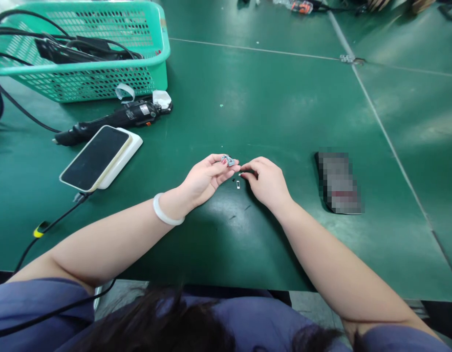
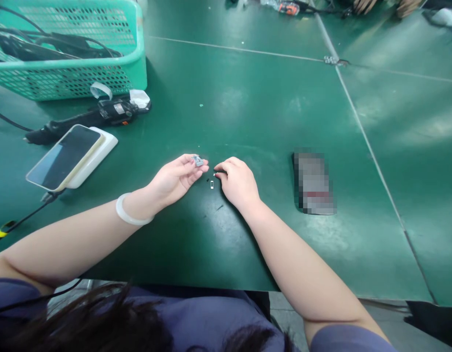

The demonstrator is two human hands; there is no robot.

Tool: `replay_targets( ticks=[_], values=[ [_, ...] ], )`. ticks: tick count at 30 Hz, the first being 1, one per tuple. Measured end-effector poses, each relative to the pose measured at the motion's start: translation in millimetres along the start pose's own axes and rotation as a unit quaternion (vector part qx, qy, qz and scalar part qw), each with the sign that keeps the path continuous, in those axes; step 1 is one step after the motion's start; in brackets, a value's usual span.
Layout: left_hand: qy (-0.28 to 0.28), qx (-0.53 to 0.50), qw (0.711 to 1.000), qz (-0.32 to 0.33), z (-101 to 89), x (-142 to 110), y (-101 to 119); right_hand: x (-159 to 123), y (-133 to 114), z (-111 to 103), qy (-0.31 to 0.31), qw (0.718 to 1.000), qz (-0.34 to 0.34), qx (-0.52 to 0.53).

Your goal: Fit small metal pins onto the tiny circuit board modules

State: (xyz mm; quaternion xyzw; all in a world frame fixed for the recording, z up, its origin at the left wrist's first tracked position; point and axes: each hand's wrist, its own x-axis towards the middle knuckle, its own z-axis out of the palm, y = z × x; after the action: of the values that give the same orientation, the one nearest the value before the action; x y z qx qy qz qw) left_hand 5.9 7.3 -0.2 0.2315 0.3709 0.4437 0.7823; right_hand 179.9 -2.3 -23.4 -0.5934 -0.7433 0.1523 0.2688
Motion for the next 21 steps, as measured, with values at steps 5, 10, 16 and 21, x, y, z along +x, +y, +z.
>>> replay_targets(
  ticks=[5, 10, 16, 21],
  values=[
    [-0.033, 0.076, 0.996, 0.011, -1.3, 0.9, -7.6, 1.5, -1.7, -6.5, 0.035, 0.999, -0.011, 0.026],
    [-0.041, 0.106, 0.994, 0.008, -0.6, 0.1, -10.0, -6.9, -20.8, -17.0, 0.145, 0.982, -0.019, 0.117],
    [-0.058, 0.097, 0.993, 0.011, -0.1, -0.7, -10.2, -11.3, -36.4, -12.1, 0.166, 0.976, -0.034, 0.135],
    [-0.06, 0.094, 0.994, 0.018, -0.6, -0.4, -11.6, -12.0, -36.7, -8.3, 0.185, 0.975, -0.04, 0.115]
  ],
)
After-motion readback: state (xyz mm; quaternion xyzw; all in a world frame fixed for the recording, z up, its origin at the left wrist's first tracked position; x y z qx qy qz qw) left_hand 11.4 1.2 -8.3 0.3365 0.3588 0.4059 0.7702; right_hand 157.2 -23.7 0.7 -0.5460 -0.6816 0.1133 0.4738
